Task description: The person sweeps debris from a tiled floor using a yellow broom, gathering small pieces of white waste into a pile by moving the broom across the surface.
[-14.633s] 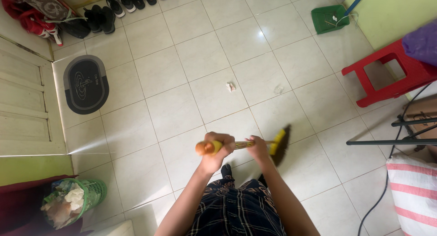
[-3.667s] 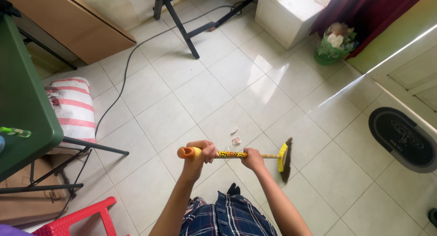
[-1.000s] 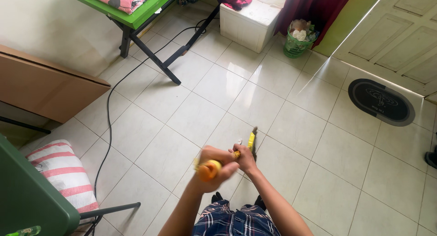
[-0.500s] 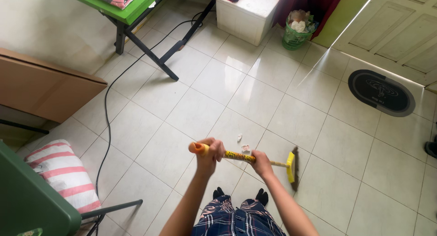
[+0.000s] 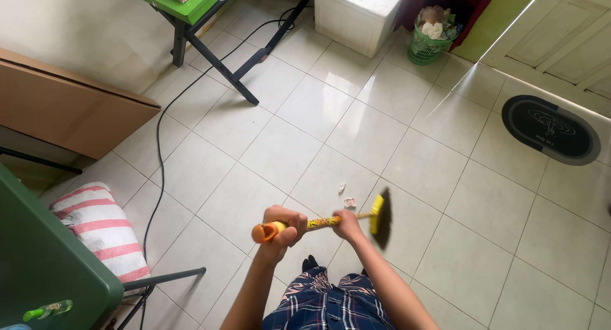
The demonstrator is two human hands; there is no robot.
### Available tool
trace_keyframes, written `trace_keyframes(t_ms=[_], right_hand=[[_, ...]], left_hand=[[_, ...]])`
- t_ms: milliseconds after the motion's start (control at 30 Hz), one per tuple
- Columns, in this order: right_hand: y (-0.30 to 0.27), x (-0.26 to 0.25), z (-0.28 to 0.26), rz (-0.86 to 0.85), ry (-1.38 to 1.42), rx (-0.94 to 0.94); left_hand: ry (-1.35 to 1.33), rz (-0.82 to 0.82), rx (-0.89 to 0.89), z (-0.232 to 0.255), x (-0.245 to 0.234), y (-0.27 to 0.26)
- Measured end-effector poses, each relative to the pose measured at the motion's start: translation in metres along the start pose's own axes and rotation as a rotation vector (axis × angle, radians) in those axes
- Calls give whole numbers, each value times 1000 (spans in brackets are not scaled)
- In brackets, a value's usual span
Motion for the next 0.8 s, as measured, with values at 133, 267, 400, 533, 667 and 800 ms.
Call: trace_keyframes(t_ms=[133, 267, 400, 533, 667, 800], right_hand=[[23, -15, -45, -60, -21, 41], [20, -51, -95, -3, -110, 48], [7, -66, -95, 63, -226, 66], [-8, -53, -36, 26, -338, 173], [-34, -29, 34, -51, -371, 299], [-47, -1, 67, -168, -262, 442]], left_hand=[[142, 59, 52, 33, -6, 10], [31, 198, 180, 47, -31, 8], [-62, 228, 186, 45, -56, 1], [-131, 310, 50, -1, -76, -9], [-179, 354, -58, -52, -74, -24], [-186, 341, -97, -73, -62, -27]])
Point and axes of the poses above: each hand's wrist, its own y-axis towards the middle knuckle, its own x-axis out of the palm, z = x × y, the point moved 9 cm from there along y, towards the middle knuckle, and after that the axes turned 7 degrees about -z, right-handed, at the moved point
